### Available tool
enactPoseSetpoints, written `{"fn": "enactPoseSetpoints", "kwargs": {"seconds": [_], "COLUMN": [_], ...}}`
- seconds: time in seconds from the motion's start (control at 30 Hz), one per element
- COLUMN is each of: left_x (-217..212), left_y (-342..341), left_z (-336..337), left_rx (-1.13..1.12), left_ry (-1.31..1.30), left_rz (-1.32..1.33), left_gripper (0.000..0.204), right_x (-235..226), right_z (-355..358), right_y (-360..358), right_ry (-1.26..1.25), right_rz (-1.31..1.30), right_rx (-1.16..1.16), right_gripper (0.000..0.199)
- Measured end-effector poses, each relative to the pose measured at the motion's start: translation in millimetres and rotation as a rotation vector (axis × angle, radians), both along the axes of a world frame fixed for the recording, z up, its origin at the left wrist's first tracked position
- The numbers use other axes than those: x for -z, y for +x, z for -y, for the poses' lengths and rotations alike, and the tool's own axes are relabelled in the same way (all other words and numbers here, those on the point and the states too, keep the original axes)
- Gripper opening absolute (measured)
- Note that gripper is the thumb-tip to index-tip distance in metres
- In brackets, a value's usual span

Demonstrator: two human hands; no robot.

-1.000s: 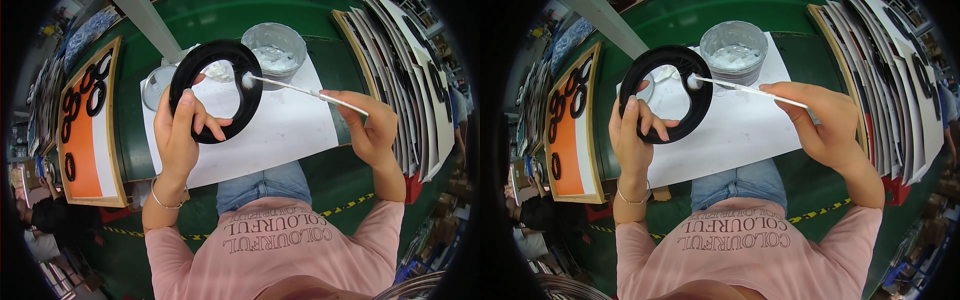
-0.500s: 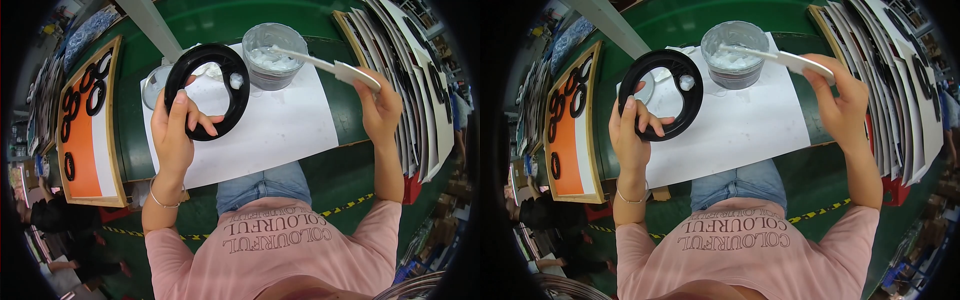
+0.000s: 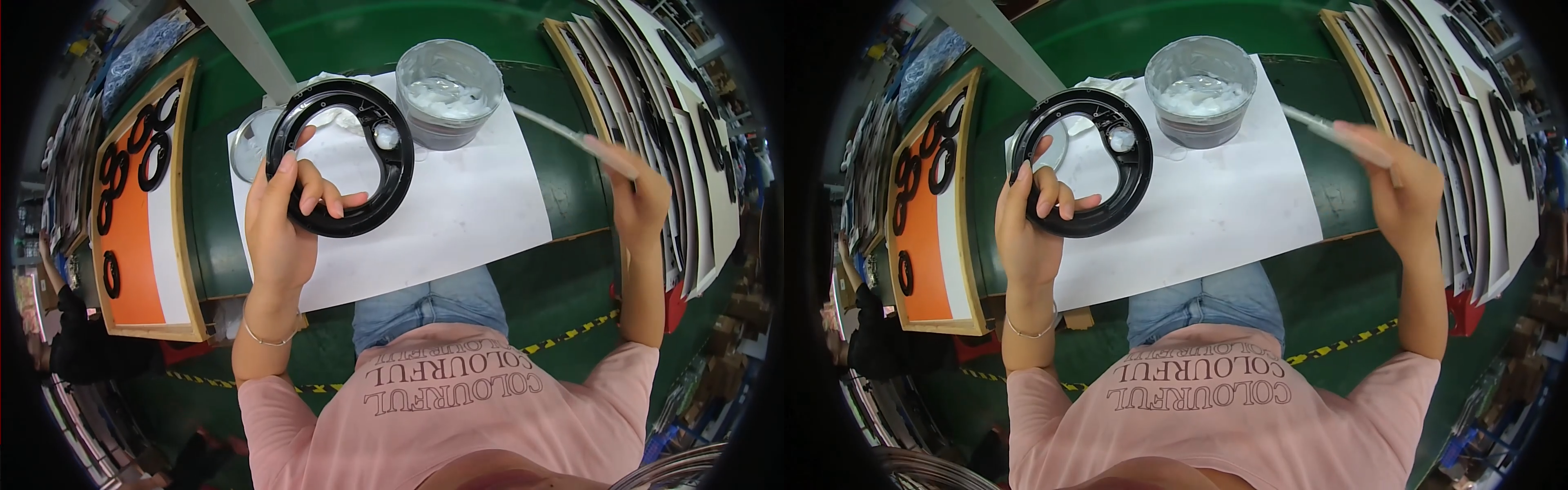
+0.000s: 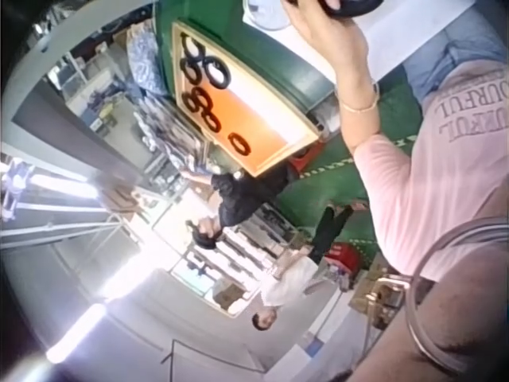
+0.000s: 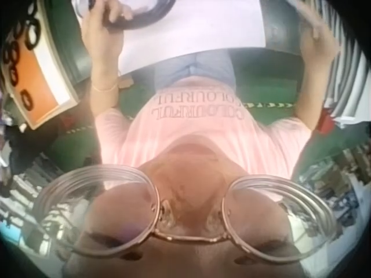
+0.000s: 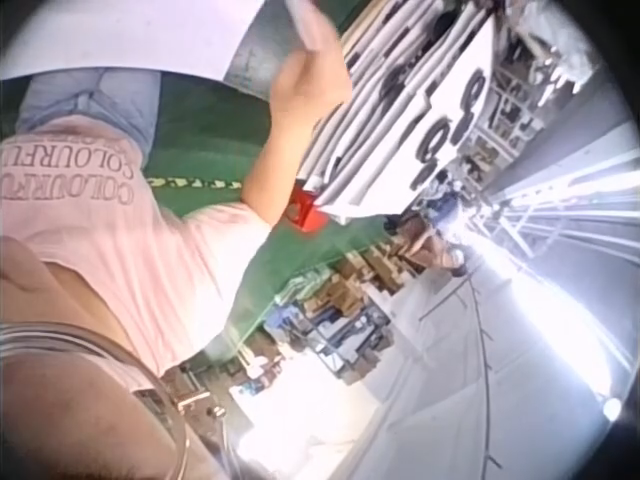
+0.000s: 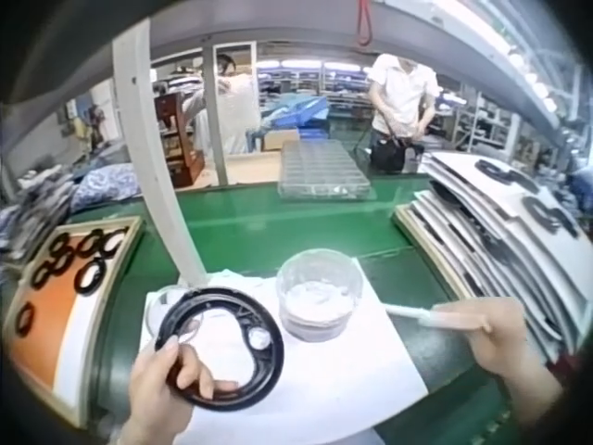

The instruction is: Cleaning black plastic rings using a white cloth, a specialized scraper tool, and cleaning solution.

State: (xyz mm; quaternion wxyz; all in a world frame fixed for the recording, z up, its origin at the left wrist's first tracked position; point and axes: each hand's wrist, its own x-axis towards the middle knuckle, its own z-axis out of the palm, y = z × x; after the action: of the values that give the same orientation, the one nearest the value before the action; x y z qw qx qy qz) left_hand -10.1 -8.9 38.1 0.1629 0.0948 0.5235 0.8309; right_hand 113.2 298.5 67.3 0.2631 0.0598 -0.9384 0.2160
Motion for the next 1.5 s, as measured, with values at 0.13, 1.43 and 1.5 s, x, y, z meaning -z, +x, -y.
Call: {"fn": "enactPoseSetpoints", "kwargs": {"seconds": [0.13,1.43,1.5], "left_x": [4,0,1], "left_y": [1,21,21], "left_z": [-3,-31,-30], "left_rx": [0.078,0.038,0.023], "left_ry": [0.072,-0.256,-0.266], "left_rz": [0.010,-0.401,-0.414], "left_gripper": [0.035,0.031,0.031], "right_x": [43,69,82], "right_z": [-11,59,60], "right_y": [-28,-8,-10], "right_ry": [-1.176,-1.527,-1.595], "right_rz": [0.169,0.254,0.333], "right_rx": [0.184,0.026,0.008], "right_gripper": [0.034,0.032,0.036]}}
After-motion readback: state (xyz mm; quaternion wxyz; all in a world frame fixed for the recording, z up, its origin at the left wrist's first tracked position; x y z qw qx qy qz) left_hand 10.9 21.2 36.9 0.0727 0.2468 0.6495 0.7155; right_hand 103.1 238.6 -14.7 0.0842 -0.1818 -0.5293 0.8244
